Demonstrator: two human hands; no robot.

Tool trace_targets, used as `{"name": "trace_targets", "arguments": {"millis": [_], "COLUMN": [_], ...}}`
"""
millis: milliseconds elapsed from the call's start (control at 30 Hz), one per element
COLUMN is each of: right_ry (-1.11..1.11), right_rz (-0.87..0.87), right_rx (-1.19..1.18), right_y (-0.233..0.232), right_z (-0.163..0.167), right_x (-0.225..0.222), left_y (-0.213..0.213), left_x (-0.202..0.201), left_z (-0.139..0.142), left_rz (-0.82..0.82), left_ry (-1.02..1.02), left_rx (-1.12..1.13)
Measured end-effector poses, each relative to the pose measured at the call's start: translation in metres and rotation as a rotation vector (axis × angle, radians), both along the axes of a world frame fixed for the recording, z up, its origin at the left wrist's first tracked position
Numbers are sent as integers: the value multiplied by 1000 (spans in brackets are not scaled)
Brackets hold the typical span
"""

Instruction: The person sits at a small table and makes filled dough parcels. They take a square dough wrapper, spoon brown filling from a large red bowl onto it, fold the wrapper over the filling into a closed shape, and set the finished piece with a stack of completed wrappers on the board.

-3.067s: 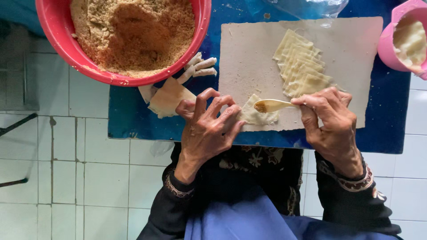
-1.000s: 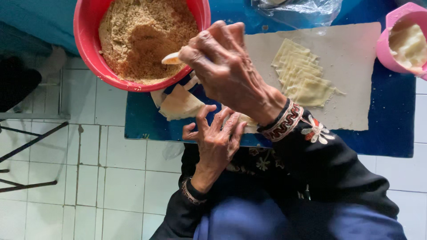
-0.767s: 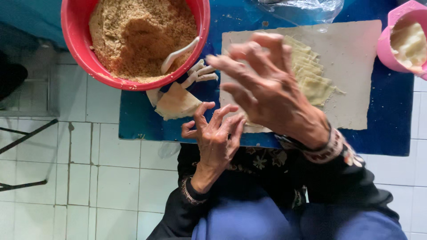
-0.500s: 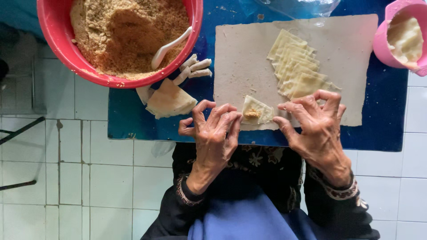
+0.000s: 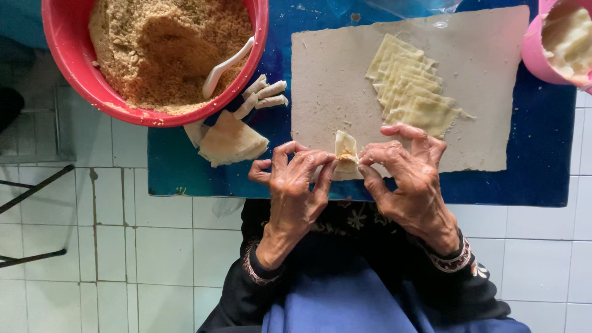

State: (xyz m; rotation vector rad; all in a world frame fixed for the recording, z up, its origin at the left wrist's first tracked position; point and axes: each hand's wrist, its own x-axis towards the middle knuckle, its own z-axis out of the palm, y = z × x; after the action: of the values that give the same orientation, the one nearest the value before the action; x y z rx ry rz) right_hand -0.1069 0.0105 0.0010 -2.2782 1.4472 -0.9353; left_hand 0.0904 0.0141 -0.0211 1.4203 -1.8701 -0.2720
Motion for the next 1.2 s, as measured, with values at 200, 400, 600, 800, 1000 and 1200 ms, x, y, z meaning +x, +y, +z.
{"name": "trace_targets", "arguments": {"millis": [200, 400, 600, 800, 1000, 1200], "right_ry": [84, 152, 189, 240, 328, 412], "right_rz": [52, 36, 55, 87, 111, 142], "right_rx": [-63, -113, -152, -155, -192, -247], "right_y": [-8, -13, -14, -13, -9, -12], "right_z": [-2, -6, -8, -8, -3, 2], "right_x": [5, 5, 3, 0, -1, 1], "left_y": [-3, -4, -9, -13, -17, -21], "left_x": [3, 5, 3, 13, 24, 19], "left_z": [-1, -3, -3, 4, 6, -2], "left_rz": [-33, -76, -71, -161, -229, -224], "left_ry": [-15, -46, -127, -222, -299, -306], "left_rx": [-13, -28, -47, -80, -109, -118]}}
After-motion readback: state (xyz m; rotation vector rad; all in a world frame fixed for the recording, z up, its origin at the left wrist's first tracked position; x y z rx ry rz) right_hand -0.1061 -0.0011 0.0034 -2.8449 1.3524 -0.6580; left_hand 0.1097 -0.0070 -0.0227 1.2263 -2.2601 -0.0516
